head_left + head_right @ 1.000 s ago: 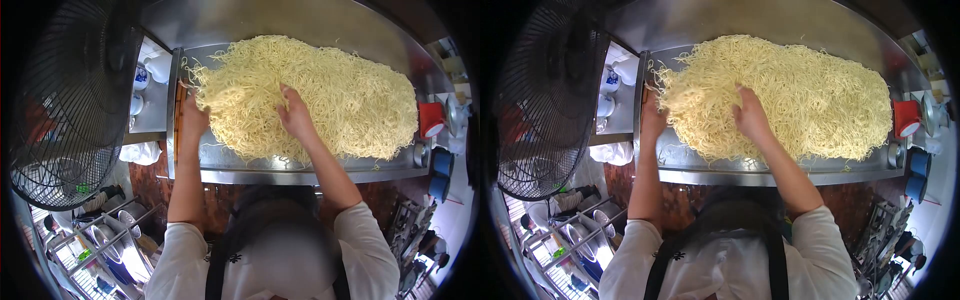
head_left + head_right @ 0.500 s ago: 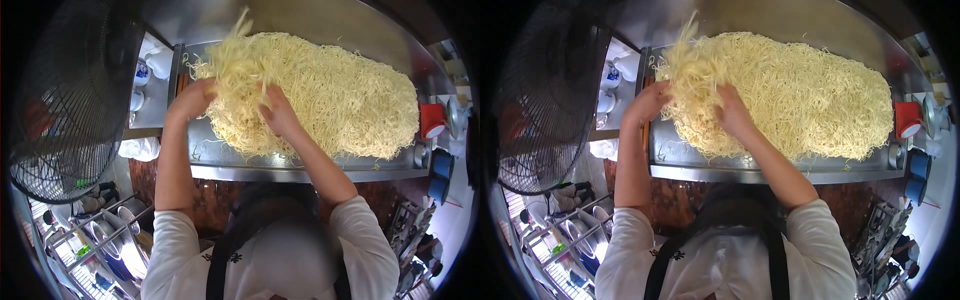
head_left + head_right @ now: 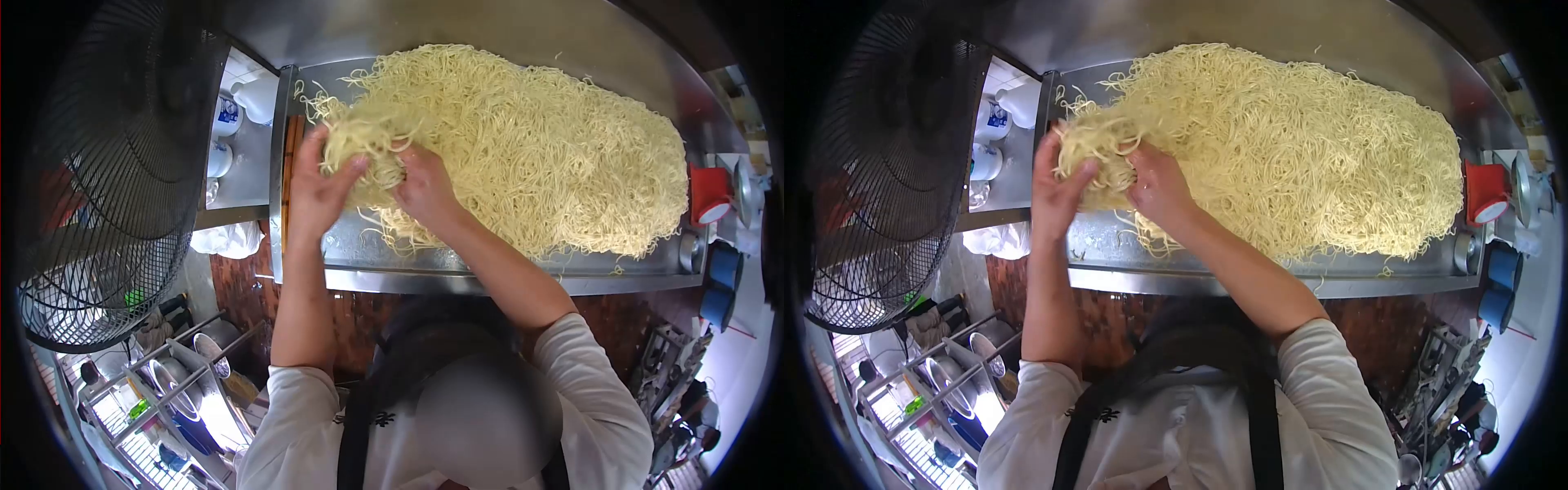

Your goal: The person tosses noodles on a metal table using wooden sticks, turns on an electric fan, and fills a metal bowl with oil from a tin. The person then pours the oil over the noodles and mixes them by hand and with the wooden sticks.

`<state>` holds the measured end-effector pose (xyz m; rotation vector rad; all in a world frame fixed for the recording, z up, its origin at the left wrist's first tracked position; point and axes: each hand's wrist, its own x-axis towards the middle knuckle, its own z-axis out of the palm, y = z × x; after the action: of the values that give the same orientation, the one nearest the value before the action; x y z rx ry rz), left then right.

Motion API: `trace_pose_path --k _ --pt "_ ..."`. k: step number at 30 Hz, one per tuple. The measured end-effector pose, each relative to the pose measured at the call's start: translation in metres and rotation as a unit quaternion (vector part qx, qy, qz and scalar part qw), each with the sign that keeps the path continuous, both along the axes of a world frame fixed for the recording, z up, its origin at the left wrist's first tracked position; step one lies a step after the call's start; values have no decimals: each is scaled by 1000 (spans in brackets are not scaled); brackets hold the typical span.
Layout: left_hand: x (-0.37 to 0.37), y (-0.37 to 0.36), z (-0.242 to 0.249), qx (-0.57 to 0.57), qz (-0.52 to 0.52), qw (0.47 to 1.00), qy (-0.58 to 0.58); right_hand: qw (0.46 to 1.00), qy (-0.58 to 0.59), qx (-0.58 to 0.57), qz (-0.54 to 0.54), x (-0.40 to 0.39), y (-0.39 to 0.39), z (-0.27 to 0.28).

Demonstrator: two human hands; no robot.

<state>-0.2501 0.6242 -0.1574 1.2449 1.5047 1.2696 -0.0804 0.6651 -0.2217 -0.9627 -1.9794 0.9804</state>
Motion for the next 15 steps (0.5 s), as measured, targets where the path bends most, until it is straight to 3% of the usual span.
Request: trace_pose_path --k 2,3,6,8,9,11,13,15 --pt "-22 14 -30 91 59 991 85 997 74 8 27 11 -9 41" --pt "-33 15 -53 136 88 979 127 1000 6 25 12 16 -16 39" --pt "-55 -10 -171 10 221 964 151 985 -165 45 -31 55 -33 16" --pt "-45 -36 -254 -195 63 960 189 961 -270 38 -43 83 -49 -8" --pt "18 -48 -197 -319 124 935 -94 938 -339 47 -47 89 -58 -27" --pt "75 -57 -267 -195 58 978 -43 911 -408 30 -43 85 -69 -73" --pt "87 -52 -249 -231 44 970 -62 909 -416 -11 -26 72 -54 -117" --pt "46 -57 -226 -231 3 960 -156 967 -242 73 22 62 -27 -127"
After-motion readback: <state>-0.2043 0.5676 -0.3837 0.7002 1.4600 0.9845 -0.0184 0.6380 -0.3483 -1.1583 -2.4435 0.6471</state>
